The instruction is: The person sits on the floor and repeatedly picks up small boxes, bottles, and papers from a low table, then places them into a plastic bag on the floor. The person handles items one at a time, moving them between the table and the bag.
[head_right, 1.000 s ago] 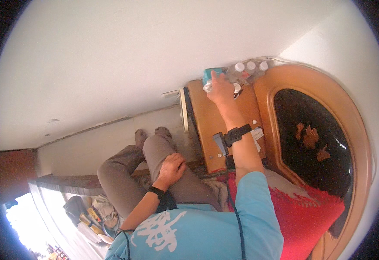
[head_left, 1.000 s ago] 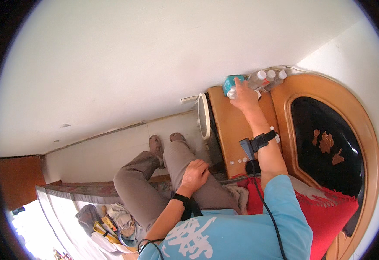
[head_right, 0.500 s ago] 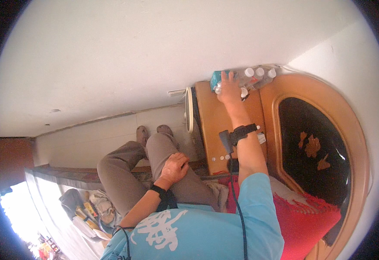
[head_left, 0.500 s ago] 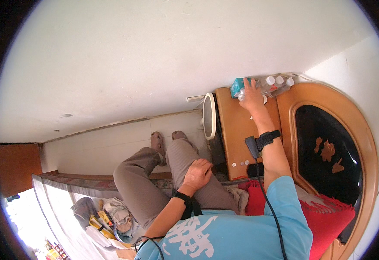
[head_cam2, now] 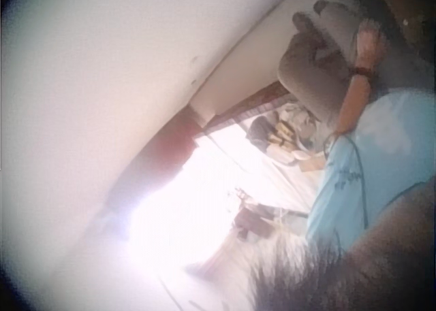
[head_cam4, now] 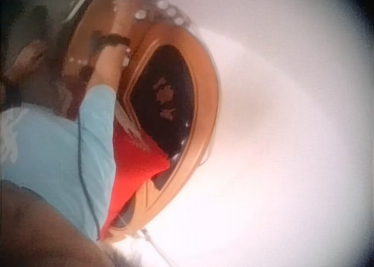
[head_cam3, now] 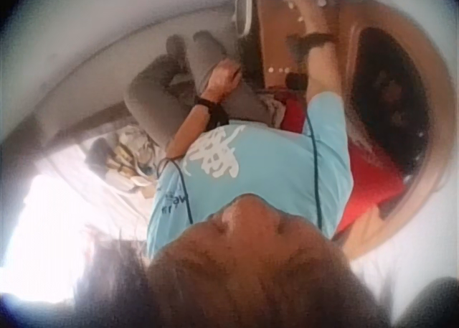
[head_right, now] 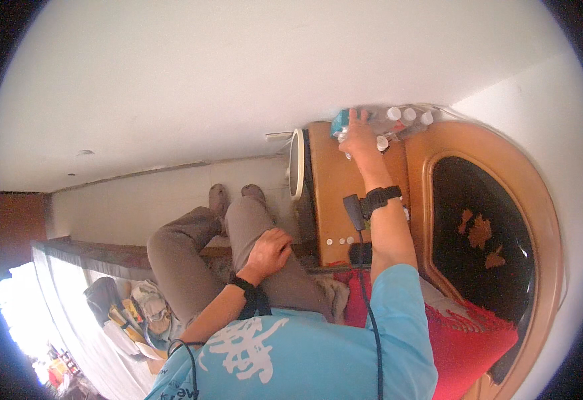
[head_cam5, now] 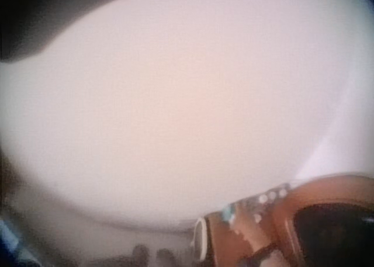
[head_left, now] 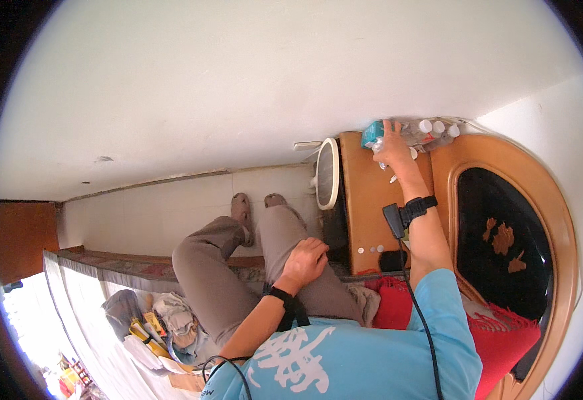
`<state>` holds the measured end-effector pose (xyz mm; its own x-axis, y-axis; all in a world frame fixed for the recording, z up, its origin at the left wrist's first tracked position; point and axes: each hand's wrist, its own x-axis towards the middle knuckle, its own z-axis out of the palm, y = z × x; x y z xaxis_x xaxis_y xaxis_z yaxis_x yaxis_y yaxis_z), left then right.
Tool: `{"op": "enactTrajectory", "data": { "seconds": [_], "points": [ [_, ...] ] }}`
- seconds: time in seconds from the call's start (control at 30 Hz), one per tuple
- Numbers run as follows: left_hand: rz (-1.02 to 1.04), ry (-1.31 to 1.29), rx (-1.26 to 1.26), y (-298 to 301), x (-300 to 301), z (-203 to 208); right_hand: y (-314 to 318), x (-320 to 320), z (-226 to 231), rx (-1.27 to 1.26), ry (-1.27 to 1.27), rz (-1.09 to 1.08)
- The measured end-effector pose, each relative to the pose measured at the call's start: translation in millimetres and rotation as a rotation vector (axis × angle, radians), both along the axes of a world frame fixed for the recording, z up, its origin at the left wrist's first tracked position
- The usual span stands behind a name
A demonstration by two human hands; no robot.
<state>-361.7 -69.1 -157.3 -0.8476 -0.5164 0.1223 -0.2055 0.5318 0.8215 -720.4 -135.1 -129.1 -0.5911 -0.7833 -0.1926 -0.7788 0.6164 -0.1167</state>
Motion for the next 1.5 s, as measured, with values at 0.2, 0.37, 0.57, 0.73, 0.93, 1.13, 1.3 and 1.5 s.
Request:
{"op": "enactTrajectory", "data": {
  "seconds": [0.2, 0.37, 0.57, 0.73, 0.93, 1.13, 1.3, 1.5],
  "points": [
    [-0.013, -0.045, -0.009, 1.3, 2.8, -4.2, 3.5, 2.2, 3.4, -0.067, -0.134, -0.022],
    [-0.004, -0.009, 0.018, 1.5, 1.7, -6.5, 3.3, 6.7, -2.9, -0.197, -0.059, -0.018],
    [0.010, -0.009, 0.009, 0.9, 2.5, -5.1, 5.1, 2.5, -21.1, -0.309, -0.089, -0.021],
    [0.045, 0.033, 0.039, 3.5, 3.8, -9.6, 25.9, 23.5, 5.4, -0.422, -0.156, 0.016],
    [0.201, 0.109, 0.409, 1.3, 3.8, -5.2, 64.2, 74.3, 96.8, -0.383, -0.559, 0.051],
    [0.546, 0.337, 0.598, -22.3, 13.6, 38.1, 68.7, 150.7, 135.4, -0.256, -0.992, 0.315],
    [0.314, 0.556, 1.085, -44.9, 70.2, 77.5, 54.1, 213.8, 135.5, -0.198, -1.239, 0.322],
    [0.404, 0.572, 1.084, -33.3, 127.9, 83.9, 40.6, 260.8, 136.7, -0.074, -1.428, 0.230]
  ]
}}
